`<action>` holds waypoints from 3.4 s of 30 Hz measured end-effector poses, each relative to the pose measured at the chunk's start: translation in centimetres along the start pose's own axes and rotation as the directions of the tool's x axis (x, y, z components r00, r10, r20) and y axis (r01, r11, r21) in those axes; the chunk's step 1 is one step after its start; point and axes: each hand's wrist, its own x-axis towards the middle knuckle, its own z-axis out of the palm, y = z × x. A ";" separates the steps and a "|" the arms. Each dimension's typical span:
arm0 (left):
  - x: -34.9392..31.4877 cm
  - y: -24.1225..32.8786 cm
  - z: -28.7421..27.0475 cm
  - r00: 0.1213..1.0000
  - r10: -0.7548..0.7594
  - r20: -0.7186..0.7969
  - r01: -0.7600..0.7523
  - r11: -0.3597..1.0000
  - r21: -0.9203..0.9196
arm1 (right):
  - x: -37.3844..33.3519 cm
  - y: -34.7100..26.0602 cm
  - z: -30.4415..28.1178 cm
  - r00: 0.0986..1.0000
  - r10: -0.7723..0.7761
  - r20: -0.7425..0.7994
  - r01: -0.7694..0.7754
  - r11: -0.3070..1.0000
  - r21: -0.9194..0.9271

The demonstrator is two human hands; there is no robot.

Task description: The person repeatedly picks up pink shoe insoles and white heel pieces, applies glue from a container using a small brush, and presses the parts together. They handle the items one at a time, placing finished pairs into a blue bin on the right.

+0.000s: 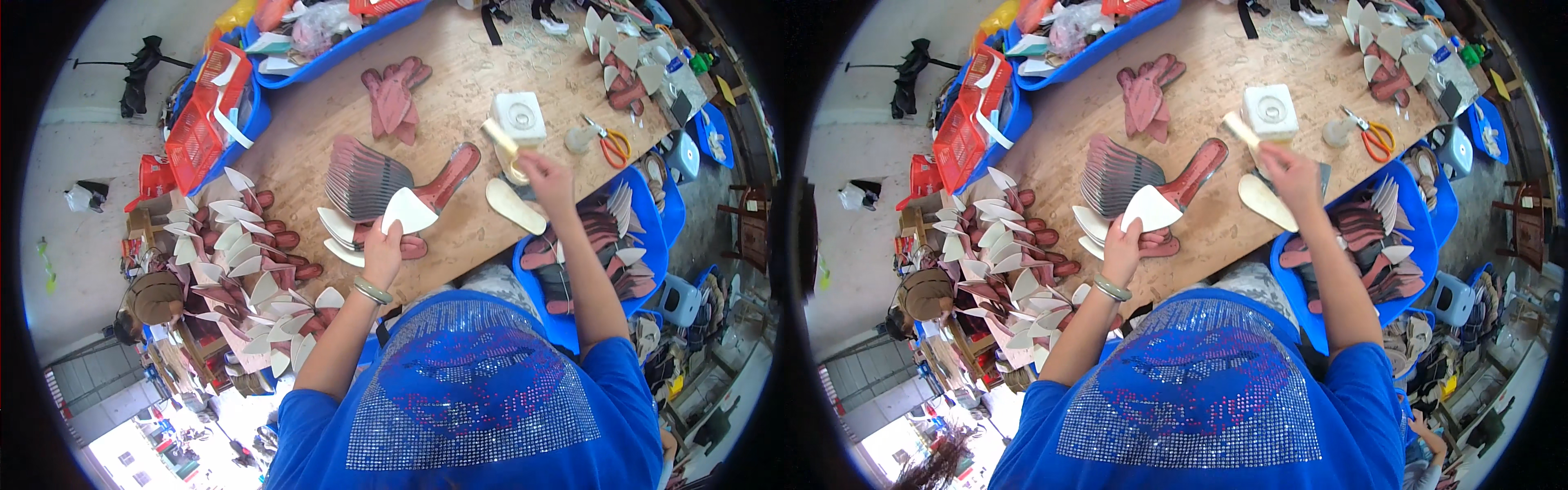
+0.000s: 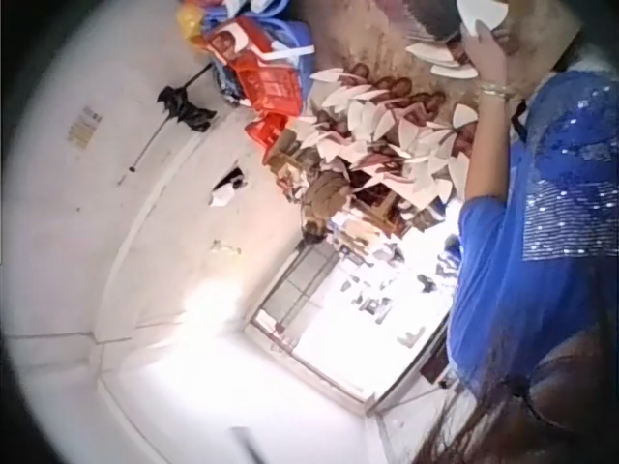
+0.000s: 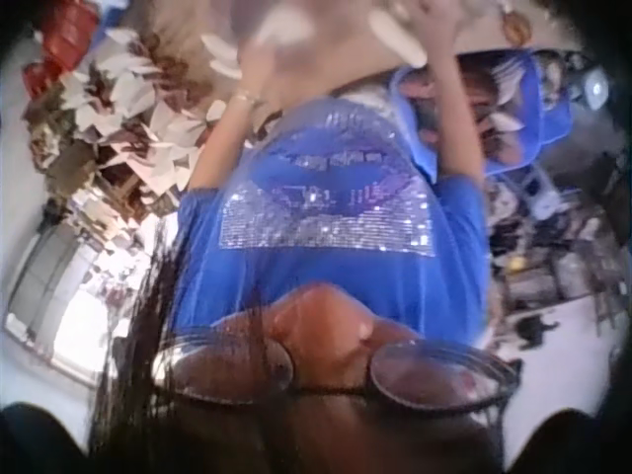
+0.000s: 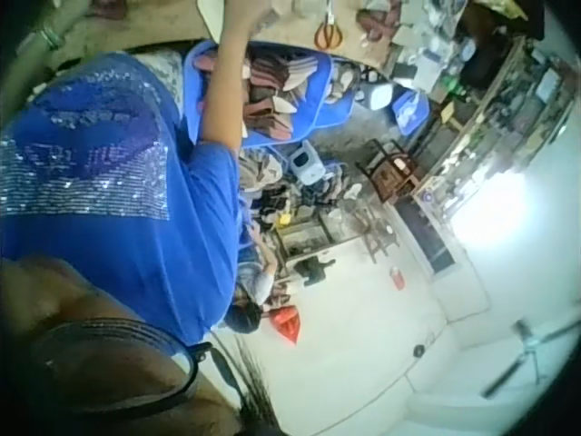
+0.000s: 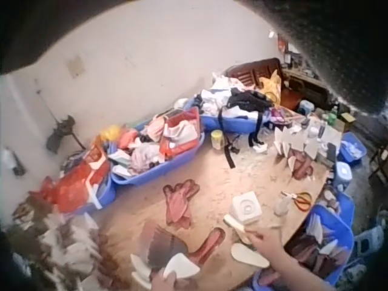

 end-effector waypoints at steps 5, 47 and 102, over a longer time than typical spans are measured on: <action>1.0 0.9 1.1 0.999 0.036 0.033 -0.037 0.999 0.006 | -3.7 -5.4 4.9 0.954 0.027 0.299 -0.014 0.999 -0.045; 3.9 -7.7 -5.6 0.802 0.397 0.446 -0.582 0.356 0.731 | -6.7 -1.7 -1.0 0.867 0.472 0.162 -0.485 0.721 0.495; 1.3 -9.2 5.5 0.981 -0.122 0.148 0.145 0.977 -0.158 | 0.3 6.8 -2.7 0.972 -0.048 0.232 0.203 0.669 -0.715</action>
